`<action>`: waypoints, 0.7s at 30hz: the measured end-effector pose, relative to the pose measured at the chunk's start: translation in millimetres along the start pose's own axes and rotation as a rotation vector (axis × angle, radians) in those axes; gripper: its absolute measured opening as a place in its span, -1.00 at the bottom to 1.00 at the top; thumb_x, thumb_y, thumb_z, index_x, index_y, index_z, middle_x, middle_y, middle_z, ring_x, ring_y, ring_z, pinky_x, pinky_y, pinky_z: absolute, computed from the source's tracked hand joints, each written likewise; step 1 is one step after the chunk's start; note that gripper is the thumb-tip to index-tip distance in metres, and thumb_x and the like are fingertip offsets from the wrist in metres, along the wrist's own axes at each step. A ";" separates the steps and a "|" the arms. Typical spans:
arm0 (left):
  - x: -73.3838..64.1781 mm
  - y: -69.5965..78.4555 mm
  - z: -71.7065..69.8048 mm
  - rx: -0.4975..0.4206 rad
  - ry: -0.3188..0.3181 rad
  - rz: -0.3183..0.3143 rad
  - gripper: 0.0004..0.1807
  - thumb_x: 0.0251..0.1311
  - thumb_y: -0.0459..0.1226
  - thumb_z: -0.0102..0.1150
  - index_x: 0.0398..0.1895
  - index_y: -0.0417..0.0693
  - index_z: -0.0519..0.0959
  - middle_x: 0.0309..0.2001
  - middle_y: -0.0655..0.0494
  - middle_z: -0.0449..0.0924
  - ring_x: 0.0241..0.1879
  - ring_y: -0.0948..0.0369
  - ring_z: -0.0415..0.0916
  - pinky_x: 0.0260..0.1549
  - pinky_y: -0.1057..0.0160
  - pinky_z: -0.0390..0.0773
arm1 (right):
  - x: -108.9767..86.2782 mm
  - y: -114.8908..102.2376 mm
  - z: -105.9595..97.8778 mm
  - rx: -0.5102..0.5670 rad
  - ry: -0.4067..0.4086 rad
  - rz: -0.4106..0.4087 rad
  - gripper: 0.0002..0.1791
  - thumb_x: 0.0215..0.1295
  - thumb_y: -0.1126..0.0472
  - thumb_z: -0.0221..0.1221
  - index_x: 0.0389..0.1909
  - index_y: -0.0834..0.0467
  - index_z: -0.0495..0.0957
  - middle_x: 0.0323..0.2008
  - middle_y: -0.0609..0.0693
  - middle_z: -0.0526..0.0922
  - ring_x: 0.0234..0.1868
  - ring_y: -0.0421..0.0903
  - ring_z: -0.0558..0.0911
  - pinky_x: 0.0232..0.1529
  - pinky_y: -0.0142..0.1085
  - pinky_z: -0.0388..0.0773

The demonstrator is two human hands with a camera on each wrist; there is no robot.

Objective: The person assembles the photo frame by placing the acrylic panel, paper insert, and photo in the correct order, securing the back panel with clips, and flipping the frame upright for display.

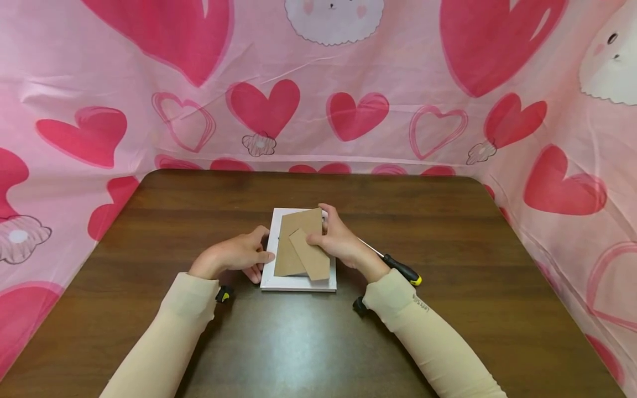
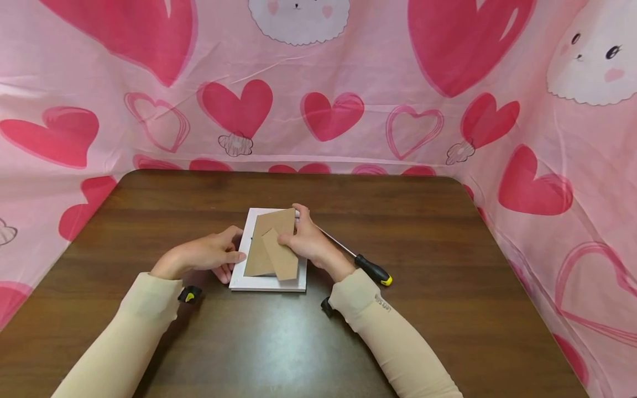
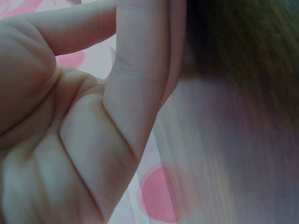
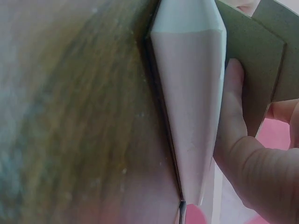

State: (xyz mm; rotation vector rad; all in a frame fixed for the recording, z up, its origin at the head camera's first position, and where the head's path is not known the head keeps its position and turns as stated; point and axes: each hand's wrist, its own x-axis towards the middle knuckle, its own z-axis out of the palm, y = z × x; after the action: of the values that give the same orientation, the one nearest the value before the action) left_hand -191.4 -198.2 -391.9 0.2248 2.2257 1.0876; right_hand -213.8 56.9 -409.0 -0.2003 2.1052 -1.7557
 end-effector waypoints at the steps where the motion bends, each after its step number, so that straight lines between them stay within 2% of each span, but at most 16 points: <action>1: -0.2 0.1 0.1 0.000 0.001 -0.001 -0.34 0.53 -0.27 0.23 0.49 -0.20 0.12 -0.23 -0.19 0.52 -0.55 0.13 0.65 -0.38 0.18 0.78 | -0.3 -0.5 0.1 -0.010 -0.003 -0.002 0.06 0.38 0.43 0.27 0.67 0.16 -0.23 0.37 0.39 0.48 0.08 0.13 0.69 0.07 -0.11 0.70; 5: -0.8 0.5 0.3 -0.006 0.002 0.002 -0.34 0.53 -0.28 0.22 0.50 -0.22 0.11 -0.23 -0.20 0.53 -0.54 0.12 0.65 -0.38 0.17 0.78 | -1.3 -1.7 -0.5 -0.085 0.013 -0.007 0.04 0.39 0.38 0.30 0.69 0.19 -0.17 0.38 0.36 0.50 0.10 0.13 0.69 0.12 -0.06 0.69; 9: -0.9 0.4 0.8 -0.012 0.003 0.003 -0.34 0.54 -0.28 0.22 0.51 -0.22 0.11 -0.22 -0.20 0.53 -0.53 0.12 0.64 -0.39 0.16 0.78 | -2.1 -2.3 -1.3 -0.184 0.047 -0.023 0.04 0.37 0.32 0.35 0.69 0.21 -0.10 0.31 0.31 0.59 0.08 0.09 0.70 0.16 -0.04 0.67; 15: -0.4 0.3 0.8 -0.012 0.000 0.009 -0.34 0.55 -0.28 0.20 0.51 -0.23 0.09 -0.23 -0.20 0.53 -0.53 0.12 0.64 -0.39 0.17 0.78 | -2.5 -2.8 -2.7 -0.341 0.095 -0.062 0.03 0.33 0.22 0.39 0.68 0.24 0.01 0.02 0.19 0.75 -0.10 -0.01 0.72 0.10 -0.10 0.66; 21: 0.0 -0.1 0.5 -0.010 0.004 0.005 -0.32 0.53 -0.28 0.22 0.52 -0.23 0.10 -0.23 -0.20 0.53 -0.54 0.12 0.65 -0.39 0.16 0.78 | -1.2 -1.6 -4.5 -0.458 0.113 -0.084 0.04 0.32 0.14 0.40 0.67 0.26 0.04 -0.24 0.06 0.66 -0.22 -0.07 0.62 0.00 -0.18 0.61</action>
State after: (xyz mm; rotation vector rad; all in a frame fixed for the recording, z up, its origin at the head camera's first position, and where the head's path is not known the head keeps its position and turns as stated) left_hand -191.1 -197.9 -392.2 0.2240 2.2237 1.1028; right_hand -214.6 61.1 -406.6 -0.3232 2.5929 -1.3264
